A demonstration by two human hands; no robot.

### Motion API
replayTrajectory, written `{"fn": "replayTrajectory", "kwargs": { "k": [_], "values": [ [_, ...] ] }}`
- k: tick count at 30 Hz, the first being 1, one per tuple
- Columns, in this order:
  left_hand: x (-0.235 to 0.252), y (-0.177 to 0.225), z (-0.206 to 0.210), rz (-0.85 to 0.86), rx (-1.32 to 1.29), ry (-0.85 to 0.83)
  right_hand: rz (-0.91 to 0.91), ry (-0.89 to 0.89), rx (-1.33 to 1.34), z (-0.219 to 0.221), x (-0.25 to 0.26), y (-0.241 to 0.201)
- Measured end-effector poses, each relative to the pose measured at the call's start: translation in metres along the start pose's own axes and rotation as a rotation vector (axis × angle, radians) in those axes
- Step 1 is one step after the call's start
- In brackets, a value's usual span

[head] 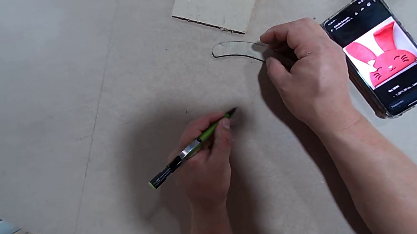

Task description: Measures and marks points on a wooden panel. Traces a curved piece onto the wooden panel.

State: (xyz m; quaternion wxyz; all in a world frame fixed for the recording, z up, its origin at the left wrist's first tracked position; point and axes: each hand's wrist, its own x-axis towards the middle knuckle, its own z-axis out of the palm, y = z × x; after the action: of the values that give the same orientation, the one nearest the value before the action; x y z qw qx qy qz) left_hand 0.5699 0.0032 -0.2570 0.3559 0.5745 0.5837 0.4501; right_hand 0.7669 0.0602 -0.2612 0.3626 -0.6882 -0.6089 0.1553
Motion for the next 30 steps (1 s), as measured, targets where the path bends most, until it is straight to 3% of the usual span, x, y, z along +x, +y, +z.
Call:
{"fn": "replayTrajectory", "kwargs": {
  "k": [3,8,11,14,24,30],
  "values": [
    [0.002,-0.001,0.002,-0.03,-0.051,0.136,0.004,-0.011,0.003,0.0,0.0,0.0],
    [0.002,-0.001,0.001,-0.033,-0.025,0.124,0.007,-0.01,0.003,0.0,0.001,0.0],
    [0.004,-0.006,-0.005,-0.055,-0.037,0.336,0.011,-0.018,-0.005,0.0,0.001,0.001],
    [0.003,-0.004,-0.008,-0.095,-0.002,0.434,0.015,-0.017,-0.014,0.001,0.001,0.0],
    [0.004,-0.003,-0.005,-0.13,0.044,0.473,0.032,-0.017,0.008,-0.001,0.0,0.0],
    [0.006,-0.002,-0.003,-0.099,0.05,0.37,0.025,-0.009,0.006,0.0,0.0,0.0]
  ]
}}
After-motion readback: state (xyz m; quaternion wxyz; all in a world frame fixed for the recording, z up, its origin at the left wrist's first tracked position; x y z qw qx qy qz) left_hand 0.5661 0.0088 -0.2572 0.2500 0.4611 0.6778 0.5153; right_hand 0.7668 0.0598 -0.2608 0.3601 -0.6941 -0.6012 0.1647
